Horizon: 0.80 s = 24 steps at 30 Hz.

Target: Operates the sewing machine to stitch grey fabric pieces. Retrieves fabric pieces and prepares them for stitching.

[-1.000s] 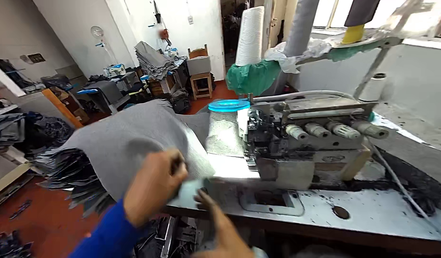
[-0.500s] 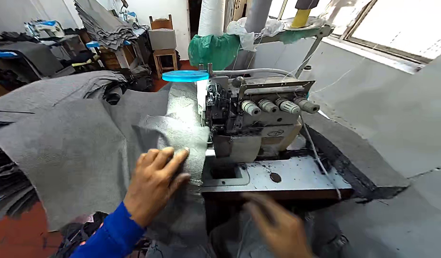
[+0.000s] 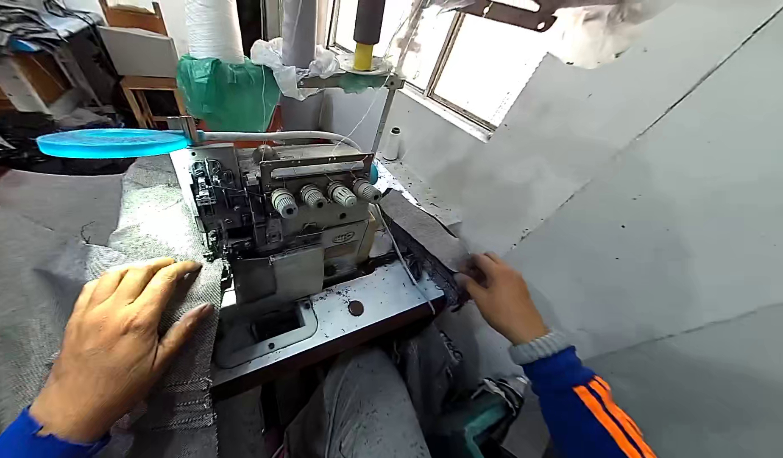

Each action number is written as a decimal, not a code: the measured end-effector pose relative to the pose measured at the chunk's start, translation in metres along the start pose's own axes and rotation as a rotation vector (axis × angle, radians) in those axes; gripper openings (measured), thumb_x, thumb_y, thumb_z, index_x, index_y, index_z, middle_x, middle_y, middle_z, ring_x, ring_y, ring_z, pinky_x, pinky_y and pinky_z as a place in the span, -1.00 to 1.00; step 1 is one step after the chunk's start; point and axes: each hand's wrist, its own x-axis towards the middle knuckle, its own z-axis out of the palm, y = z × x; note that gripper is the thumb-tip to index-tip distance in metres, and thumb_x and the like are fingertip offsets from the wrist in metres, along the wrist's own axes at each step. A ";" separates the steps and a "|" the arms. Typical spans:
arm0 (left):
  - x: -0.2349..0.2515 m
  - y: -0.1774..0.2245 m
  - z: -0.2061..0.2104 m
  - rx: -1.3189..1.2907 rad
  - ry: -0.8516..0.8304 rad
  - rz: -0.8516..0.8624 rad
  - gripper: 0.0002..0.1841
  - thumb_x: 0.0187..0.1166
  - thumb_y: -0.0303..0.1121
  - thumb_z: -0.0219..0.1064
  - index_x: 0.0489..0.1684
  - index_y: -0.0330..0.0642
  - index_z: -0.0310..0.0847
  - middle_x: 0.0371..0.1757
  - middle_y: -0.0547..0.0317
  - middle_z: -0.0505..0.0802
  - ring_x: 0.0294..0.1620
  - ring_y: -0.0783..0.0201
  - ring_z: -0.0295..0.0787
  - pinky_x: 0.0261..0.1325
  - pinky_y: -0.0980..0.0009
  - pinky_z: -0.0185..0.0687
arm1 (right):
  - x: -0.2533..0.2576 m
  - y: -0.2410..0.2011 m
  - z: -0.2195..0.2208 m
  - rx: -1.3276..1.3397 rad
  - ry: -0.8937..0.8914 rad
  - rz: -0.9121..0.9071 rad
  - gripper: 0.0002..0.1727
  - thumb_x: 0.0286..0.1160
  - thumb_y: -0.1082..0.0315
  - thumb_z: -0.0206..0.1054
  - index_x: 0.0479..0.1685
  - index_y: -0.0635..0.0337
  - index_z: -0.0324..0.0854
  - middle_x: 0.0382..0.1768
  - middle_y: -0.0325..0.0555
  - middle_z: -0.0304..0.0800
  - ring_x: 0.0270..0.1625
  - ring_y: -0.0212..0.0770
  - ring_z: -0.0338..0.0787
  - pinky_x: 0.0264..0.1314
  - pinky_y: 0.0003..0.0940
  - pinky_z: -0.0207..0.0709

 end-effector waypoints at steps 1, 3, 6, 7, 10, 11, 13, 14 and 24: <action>0.004 -0.003 -0.003 -0.018 -0.032 0.003 -0.19 0.61 0.38 -0.12 0.17 -0.19 0.76 0.10 -0.17 0.83 0.13 -0.24 0.75 0.10 -0.22 0.52 | 0.002 0.006 -0.004 0.013 -0.006 -0.002 -0.81 0.49 0.47 0.44 -0.04 0.42 0.71 -0.10 0.29 0.75 -0.12 0.25 0.79 -0.04 0.31 0.65; 0.014 -0.010 -0.007 -0.063 -0.101 0.015 -0.19 0.55 0.45 -0.11 0.06 -0.14 0.75 0.01 -0.04 0.81 0.09 -0.17 0.71 0.06 -0.20 0.50 | 0.004 0.010 -0.010 -0.081 -0.043 0.046 -0.78 0.58 0.49 0.35 0.09 0.43 0.62 -0.04 0.37 0.72 -0.09 0.35 0.80 -0.04 0.40 0.64; 0.029 -0.021 -0.009 -0.067 -0.169 0.041 -0.15 0.46 0.51 -0.05 0.14 -0.12 0.72 0.08 -0.01 0.80 0.23 -0.20 0.67 0.19 -0.28 0.45 | 0.003 0.003 -0.010 -0.228 -0.015 0.083 -0.69 0.41 0.64 0.39 0.14 0.44 0.56 -0.11 0.42 0.77 -0.10 0.48 0.81 -0.08 0.50 0.62; 0.033 -0.023 -0.010 -0.059 -0.175 0.064 -0.16 0.44 0.50 -0.01 0.16 -0.13 0.71 0.01 0.03 0.81 0.17 -0.16 0.71 0.20 -0.28 0.46 | 0.002 0.003 -0.013 -0.252 0.065 0.017 -0.72 0.43 0.64 0.37 0.11 0.43 0.62 -0.19 0.38 0.80 -0.16 0.47 0.83 -0.15 0.50 0.63; 0.045 -0.029 -0.015 -0.152 -0.210 0.167 -0.48 0.36 0.30 0.30 -0.29 0.00 0.73 -0.42 0.32 0.69 -0.30 0.19 0.68 -0.06 -0.11 0.44 | -0.001 -0.014 -0.033 -0.203 0.344 -0.248 -0.83 0.49 0.51 0.32 -0.09 0.40 0.78 -0.22 0.34 0.82 -0.14 0.44 0.81 -0.16 0.41 0.62; 0.048 -0.031 -0.018 -0.216 -0.228 0.179 -0.64 0.34 0.18 0.36 -0.44 0.11 0.73 -0.46 0.45 0.67 -0.34 0.34 0.66 -0.07 -0.03 0.43 | -0.003 -0.031 -0.038 -0.124 0.405 -0.312 -0.79 0.50 0.42 0.32 -0.11 0.39 0.79 -0.15 0.32 0.83 -0.07 0.37 0.81 -0.08 0.32 0.64; 0.052 -0.032 -0.029 -0.359 -0.255 0.161 -0.76 0.43 0.03 0.38 -0.49 0.18 0.80 -0.36 0.53 0.70 -0.21 0.47 0.63 0.06 0.11 0.44 | -0.009 -0.076 -0.033 0.146 0.471 -0.380 -0.74 0.50 0.28 0.35 -0.12 0.35 0.76 0.05 0.17 0.81 0.15 0.05 0.77 0.22 0.03 0.63; 0.054 -0.029 -0.038 -0.438 -0.252 0.141 -0.79 0.46 -0.06 0.38 -0.49 0.15 0.82 -0.26 0.55 0.73 -0.12 0.53 0.64 0.09 0.25 0.50 | -0.014 -0.101 -0.023 0.299 0.463 -0.394 -0.75 0.54 0.25 0.35 -0.09 0.30 0.70 0.13 0.02 0.80 0.24 -0.18 0.76 0.32 -0.19 0.64; 0.035 0.016 -0.083 -0.621 -0.078 0.073 -0.91 0.35 -0.34 0.57 -0.35 -0.13 0.82 -0.11 0.32 0.87 0.00 0.48 0.79 0.12 0.56 0.73 | -0.072 -0.298 0.118 1.325 -0.076 -0.230 -0.80 0.68 0.50 0.13 0.14 0.16 0.55 -0.32 -0.30 0.86 -0.21 -0.48 0.85 -0.09 -0.52 0.75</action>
